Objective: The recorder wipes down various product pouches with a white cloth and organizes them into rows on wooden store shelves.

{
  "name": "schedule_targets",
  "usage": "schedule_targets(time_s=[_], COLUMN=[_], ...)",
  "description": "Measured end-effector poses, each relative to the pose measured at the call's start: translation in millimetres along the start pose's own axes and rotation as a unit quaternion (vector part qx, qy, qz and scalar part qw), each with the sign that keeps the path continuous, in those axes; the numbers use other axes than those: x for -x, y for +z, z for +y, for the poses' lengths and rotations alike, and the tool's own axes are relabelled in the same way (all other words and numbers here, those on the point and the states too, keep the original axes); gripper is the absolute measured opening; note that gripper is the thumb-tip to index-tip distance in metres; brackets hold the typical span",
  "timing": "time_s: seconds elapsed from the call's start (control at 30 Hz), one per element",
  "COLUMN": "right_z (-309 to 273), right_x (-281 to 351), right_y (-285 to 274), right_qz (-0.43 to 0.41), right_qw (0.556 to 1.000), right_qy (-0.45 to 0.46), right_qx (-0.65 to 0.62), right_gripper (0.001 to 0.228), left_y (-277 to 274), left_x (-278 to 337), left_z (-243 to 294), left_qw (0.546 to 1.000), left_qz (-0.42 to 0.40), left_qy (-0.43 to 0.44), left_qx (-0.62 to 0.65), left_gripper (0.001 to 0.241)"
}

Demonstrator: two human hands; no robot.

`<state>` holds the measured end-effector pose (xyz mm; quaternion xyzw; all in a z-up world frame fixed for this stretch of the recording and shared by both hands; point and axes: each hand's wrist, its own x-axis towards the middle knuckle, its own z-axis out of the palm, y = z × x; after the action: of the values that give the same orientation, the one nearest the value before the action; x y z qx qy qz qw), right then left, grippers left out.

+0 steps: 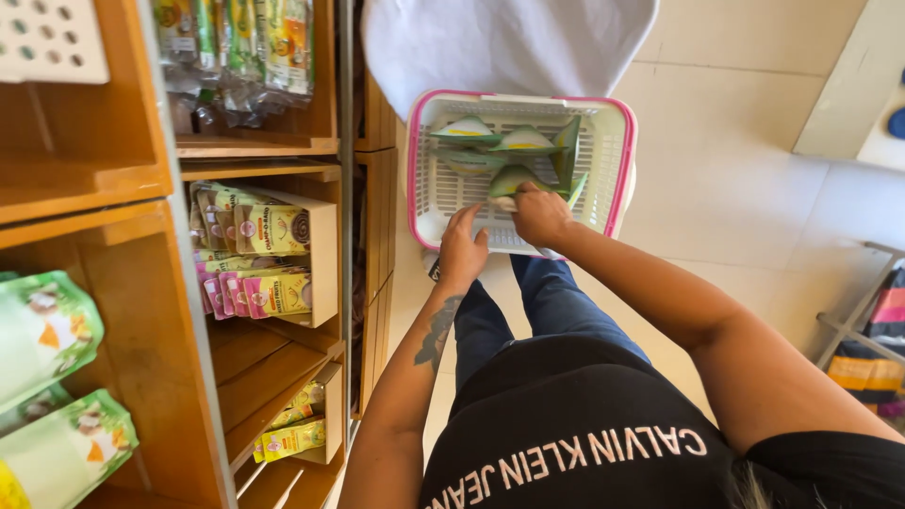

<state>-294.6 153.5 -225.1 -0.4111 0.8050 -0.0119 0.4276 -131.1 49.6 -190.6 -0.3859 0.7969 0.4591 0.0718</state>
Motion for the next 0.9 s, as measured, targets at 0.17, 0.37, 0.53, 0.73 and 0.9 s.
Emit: schedule_targets(time_s=[0.17, 0.37, 0.53, 0.73, 0.9], right_z=[-30, -119, -189, -216, -241], right_x=[45, 136, 204, 238, 253], right_y=[-35, -129, -225, -271, -269], right_qz=[0.021, -0.003, -0.032, 0.077, 0.357], right_qw=[0.998, 0.988, 0.970, 0.907, 0.836], right_qy=[-0.050, -0.145, -0.241, -0.395, -0.361], right_qx=[0.020, 0.043, 0.029, -0.123, -0.209], right_gripper=[0.033, 0.035, 0.031, 0.030, 0.047], left_y=[-35, -101, -111, -149, -203], left_x=[21, 53, 69, 116, 142], left_z=[-9, 8, 5, 37, 76], left_qw=[0.999, 0.987, 0.954, 0.919, 0.873], left_qz=[0.006, -0.033, -0.036, 0.026, 0.038], left_qy=[0.035, 0.153, 0.260, 0.165, 0.118], left_qx=[0.017, 0.032, 0.143, 0.356, 0.472], left_gripper=[0.067, 0.092, 0.078, 0.059, 0.037])
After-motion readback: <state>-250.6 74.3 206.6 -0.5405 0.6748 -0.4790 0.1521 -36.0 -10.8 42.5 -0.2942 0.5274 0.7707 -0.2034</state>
